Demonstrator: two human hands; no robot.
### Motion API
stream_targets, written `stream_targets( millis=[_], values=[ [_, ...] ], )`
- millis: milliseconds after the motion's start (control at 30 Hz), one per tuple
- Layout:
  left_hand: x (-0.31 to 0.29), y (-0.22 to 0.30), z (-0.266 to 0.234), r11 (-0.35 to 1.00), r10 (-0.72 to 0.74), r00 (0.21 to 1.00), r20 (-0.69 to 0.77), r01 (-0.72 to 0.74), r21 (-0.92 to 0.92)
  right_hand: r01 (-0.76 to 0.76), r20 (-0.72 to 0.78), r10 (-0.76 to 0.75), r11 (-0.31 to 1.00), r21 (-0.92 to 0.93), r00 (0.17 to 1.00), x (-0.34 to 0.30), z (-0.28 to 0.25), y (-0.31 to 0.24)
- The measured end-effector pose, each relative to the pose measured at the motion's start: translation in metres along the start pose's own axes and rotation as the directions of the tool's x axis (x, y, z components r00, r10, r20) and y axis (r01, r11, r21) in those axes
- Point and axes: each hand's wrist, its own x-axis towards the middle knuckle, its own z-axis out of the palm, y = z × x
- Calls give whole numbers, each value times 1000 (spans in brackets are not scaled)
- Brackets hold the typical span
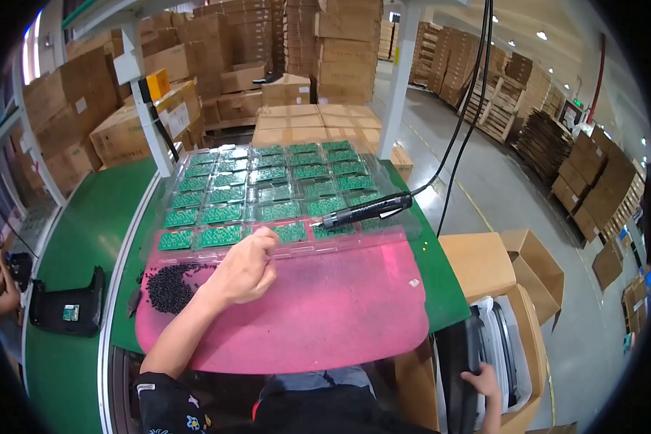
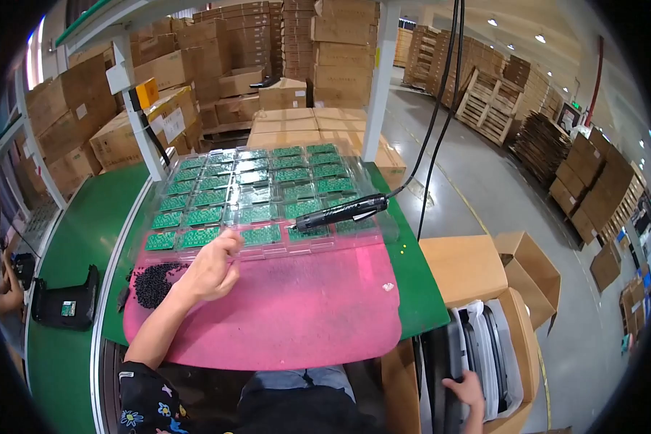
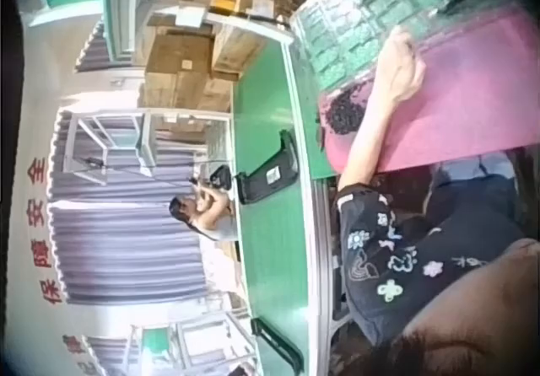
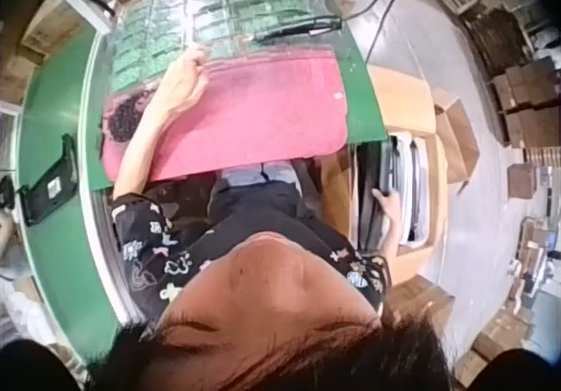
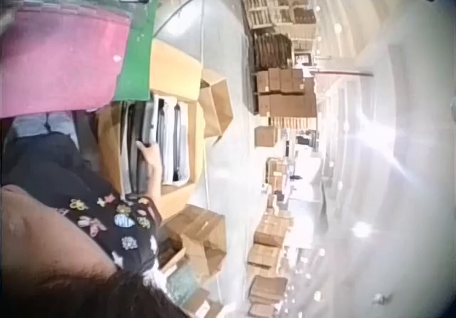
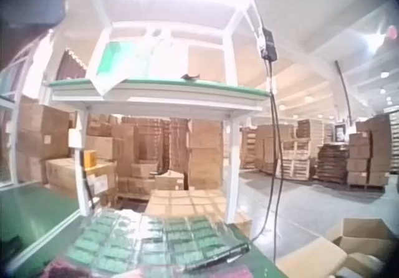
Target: Assemble electronic circuit boards into plastic housings for fitness equipment using an electric screwdriver and pack the completed units.
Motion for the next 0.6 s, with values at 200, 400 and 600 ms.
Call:
stream_targets(
  millis=[200,400,600],
  values=[
    [-22,-3,0,997,-59,942,330,71,-26,379,-669,-21,838,394,743,-82,-91,-22],
    [-12,15,4,981,-39,913,406,112,-156,545,-706,59,591,594,705,-134,-151,-190],
    [-28,15,-6,777,-279,814,510,503,-378,450,-448,-79,299,842,891,-124,-106,-293]
  ],
)
